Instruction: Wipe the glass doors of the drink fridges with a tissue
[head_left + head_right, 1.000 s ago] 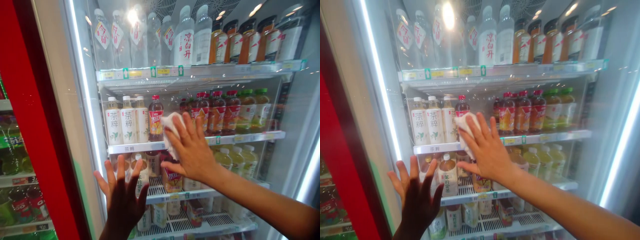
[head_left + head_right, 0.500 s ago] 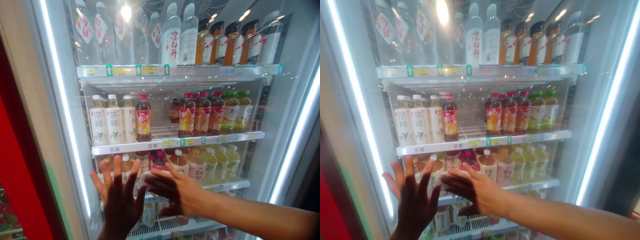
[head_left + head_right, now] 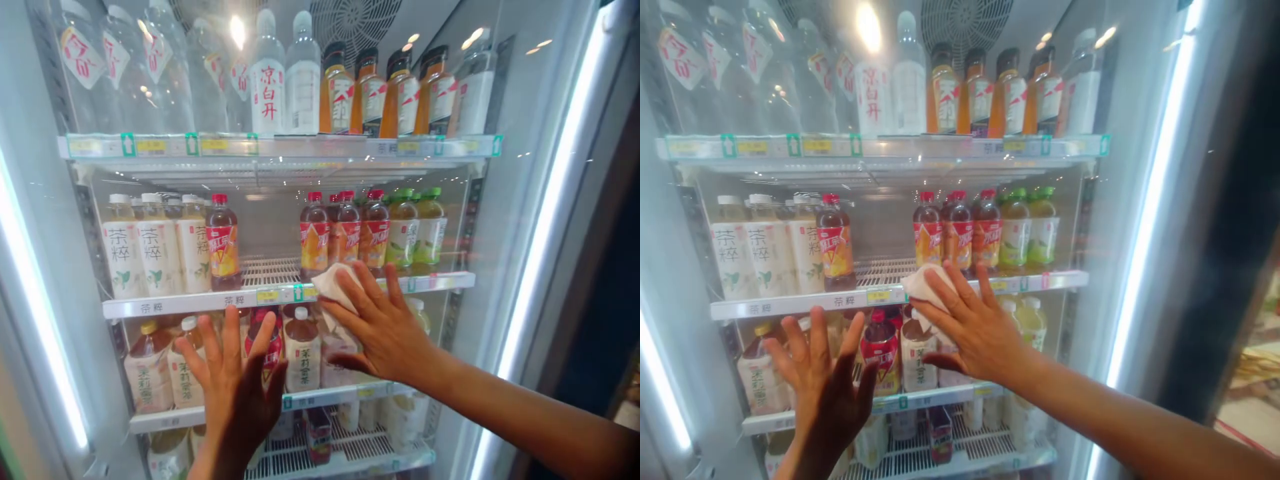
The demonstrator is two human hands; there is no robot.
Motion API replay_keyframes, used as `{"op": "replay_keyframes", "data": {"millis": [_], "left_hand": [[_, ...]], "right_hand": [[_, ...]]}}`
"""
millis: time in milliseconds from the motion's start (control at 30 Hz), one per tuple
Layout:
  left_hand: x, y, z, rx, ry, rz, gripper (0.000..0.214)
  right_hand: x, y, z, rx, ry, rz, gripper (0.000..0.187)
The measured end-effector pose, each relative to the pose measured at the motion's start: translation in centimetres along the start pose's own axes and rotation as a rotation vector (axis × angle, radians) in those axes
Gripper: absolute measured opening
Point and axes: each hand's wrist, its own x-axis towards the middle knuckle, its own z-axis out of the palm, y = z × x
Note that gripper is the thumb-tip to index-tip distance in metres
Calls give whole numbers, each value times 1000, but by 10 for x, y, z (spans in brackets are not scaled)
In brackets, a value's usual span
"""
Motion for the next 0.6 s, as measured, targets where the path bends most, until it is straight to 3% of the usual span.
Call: {"op": "replay_keyframes", "data": {"millis": [167,300,367,533,600], "left_hand": [[8,45,21,-32,35,7,88],[12,72,32,-7,56,4,86],[14,81,35,16,50,23,87],[20,95,38,52,33,57,89],[23,100,40,52,38,62,88]], "right_hand": [[-36,43,-6,43,-23,-135,89],[-42,84,-18,-47,81,109,97],[-52,90,-19,-45,114,199,101],[-83,80,-12,-24,82,66,103],[-85,83,-12,-40,92,137,103]]}}
